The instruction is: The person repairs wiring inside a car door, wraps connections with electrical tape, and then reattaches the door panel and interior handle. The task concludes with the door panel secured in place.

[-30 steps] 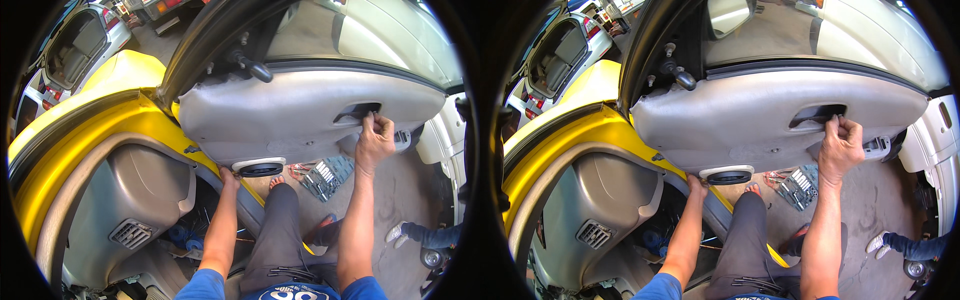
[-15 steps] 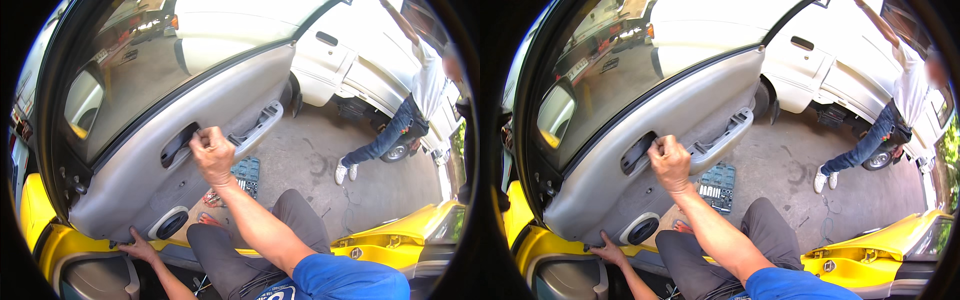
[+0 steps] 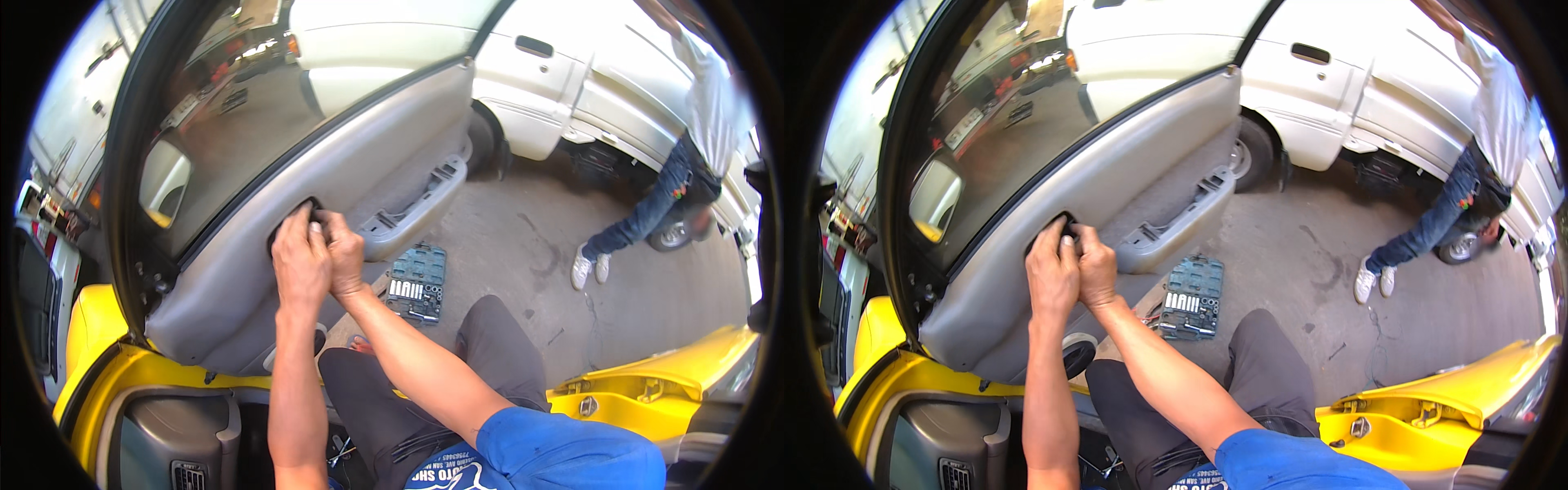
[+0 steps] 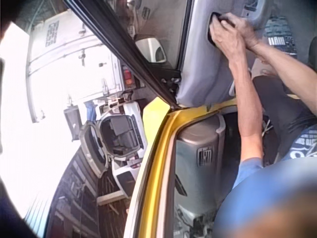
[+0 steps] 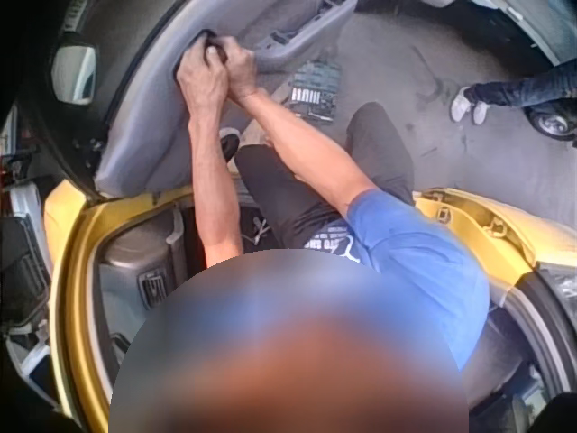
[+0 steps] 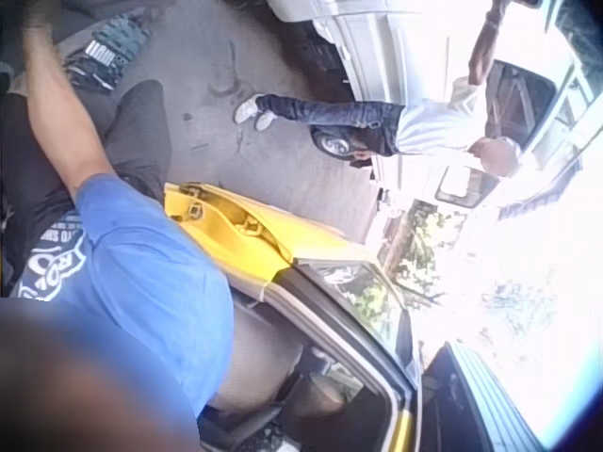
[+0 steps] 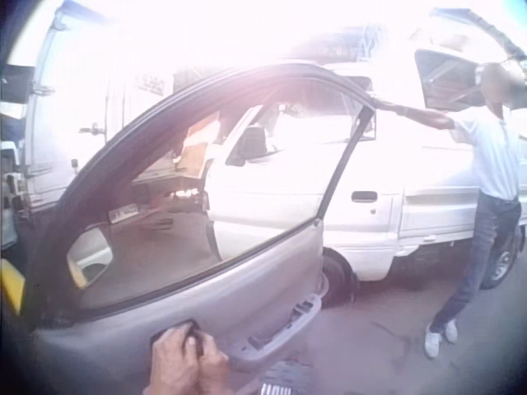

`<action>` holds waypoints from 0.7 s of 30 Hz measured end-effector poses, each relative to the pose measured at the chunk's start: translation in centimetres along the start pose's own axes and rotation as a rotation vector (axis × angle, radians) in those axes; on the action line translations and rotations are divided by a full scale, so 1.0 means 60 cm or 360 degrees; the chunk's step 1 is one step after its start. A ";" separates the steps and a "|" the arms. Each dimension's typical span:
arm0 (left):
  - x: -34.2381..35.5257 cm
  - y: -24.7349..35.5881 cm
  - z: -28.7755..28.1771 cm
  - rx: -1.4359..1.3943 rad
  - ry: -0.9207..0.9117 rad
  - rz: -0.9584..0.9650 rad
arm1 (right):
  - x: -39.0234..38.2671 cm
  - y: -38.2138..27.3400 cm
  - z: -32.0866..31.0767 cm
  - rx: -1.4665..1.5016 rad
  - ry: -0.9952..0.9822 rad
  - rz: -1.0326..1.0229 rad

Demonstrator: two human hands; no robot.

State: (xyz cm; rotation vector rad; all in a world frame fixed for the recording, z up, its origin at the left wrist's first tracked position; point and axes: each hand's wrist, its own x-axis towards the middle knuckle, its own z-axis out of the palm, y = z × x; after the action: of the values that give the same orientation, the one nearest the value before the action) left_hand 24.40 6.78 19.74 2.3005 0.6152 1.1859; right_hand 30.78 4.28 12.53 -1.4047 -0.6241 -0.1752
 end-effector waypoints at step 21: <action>0.046 -0.018 0.030 0.0372 -0.0244 -0.0202 | -0.064 0.024 -0.316 -0.0367 -0.0696 0.0033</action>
State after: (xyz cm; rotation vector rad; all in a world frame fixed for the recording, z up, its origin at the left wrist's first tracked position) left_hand 27.14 8.86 19.89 2.4737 0.8671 0.9104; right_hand 34.02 -14.45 8.65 -1.6886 -0.9722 0.0844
